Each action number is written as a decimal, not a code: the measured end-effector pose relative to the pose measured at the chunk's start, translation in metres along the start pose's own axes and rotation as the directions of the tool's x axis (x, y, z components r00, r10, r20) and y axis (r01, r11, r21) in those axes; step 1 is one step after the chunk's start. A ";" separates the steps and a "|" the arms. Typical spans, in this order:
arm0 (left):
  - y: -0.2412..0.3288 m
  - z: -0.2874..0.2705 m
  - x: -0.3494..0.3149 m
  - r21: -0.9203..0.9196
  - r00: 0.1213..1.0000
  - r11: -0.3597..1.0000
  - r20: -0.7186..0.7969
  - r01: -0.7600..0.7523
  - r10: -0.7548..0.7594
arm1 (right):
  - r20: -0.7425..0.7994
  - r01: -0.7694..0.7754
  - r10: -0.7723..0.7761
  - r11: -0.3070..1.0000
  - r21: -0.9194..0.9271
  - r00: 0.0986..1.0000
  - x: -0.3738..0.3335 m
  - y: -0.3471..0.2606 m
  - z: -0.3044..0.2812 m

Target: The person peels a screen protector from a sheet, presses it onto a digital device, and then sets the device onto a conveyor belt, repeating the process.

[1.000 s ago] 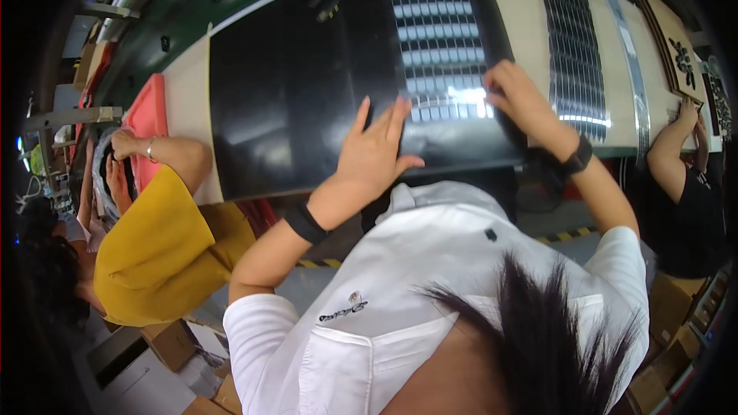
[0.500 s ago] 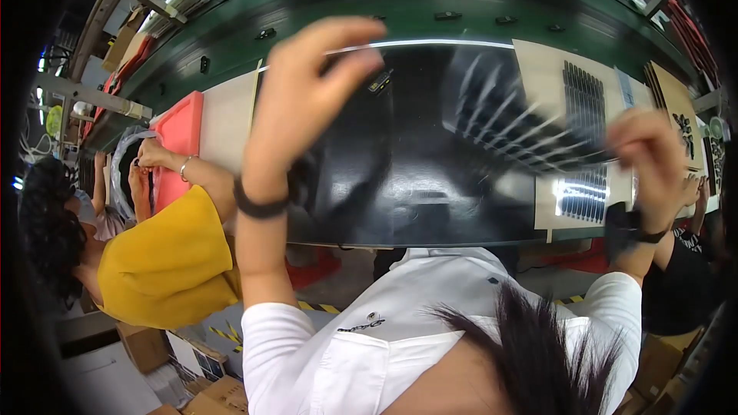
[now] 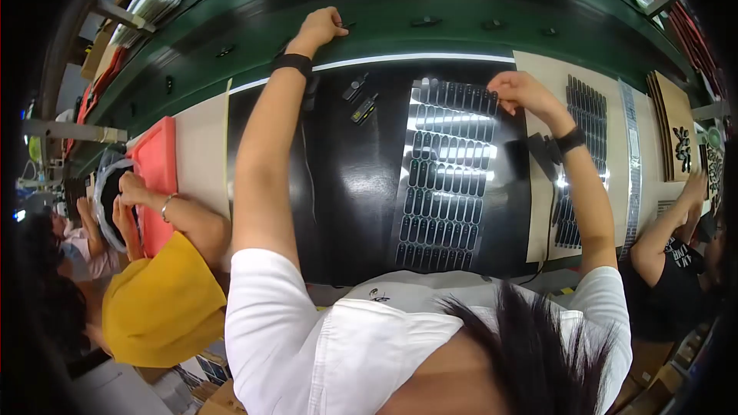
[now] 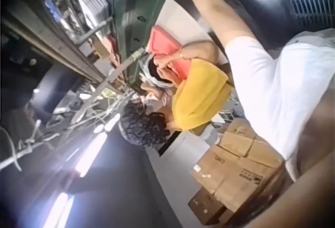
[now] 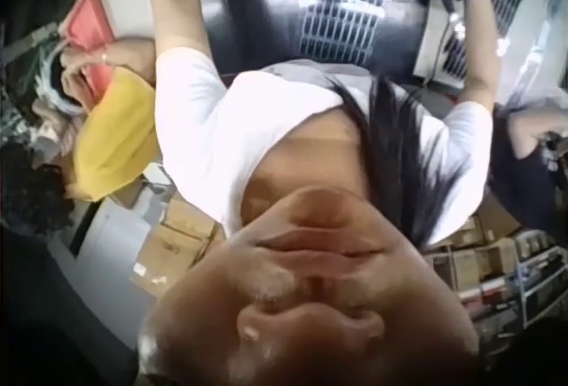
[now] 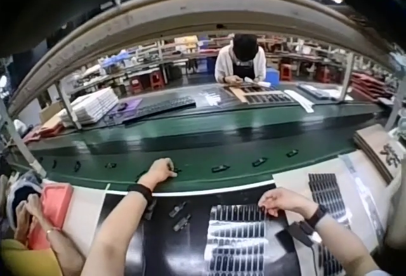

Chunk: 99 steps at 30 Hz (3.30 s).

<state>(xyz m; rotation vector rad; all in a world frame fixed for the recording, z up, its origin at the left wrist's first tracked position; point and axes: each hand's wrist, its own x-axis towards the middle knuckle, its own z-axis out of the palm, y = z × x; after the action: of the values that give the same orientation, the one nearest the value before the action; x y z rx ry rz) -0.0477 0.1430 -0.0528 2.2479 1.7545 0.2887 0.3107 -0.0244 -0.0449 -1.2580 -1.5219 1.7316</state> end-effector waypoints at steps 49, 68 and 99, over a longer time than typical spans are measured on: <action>0.129 -0.049 -0.129 -0.819 0.889 0.507 -0.414 -0.269 -0.196 | 0.261 0.417 -0.418 0.342 -0.842 0.870 0.264 -0.064 0.016; 0.128 -0.028 -0.121 -0.881 0.894 0.357 -0.397 -0.309 -0.207 | -0.228 0.593 -0.678 0.727 -0.346 0.698 0.077 -0.081 0.092; 0.087 -0.025 -0.108 -0.798 0.878 0.577 -0.390 -0.173 -0.277 | -0.129 0.246 -0.295 0.922 -0.300 0.947 0.193 -0.039 -0.015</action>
<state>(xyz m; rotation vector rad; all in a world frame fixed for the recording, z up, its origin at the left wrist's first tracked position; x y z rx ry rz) -0.0029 0.0210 0.0008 1.4588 1.3850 1.4379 0.2312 0.1548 -0.0653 -1.2245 -1.7860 1.2300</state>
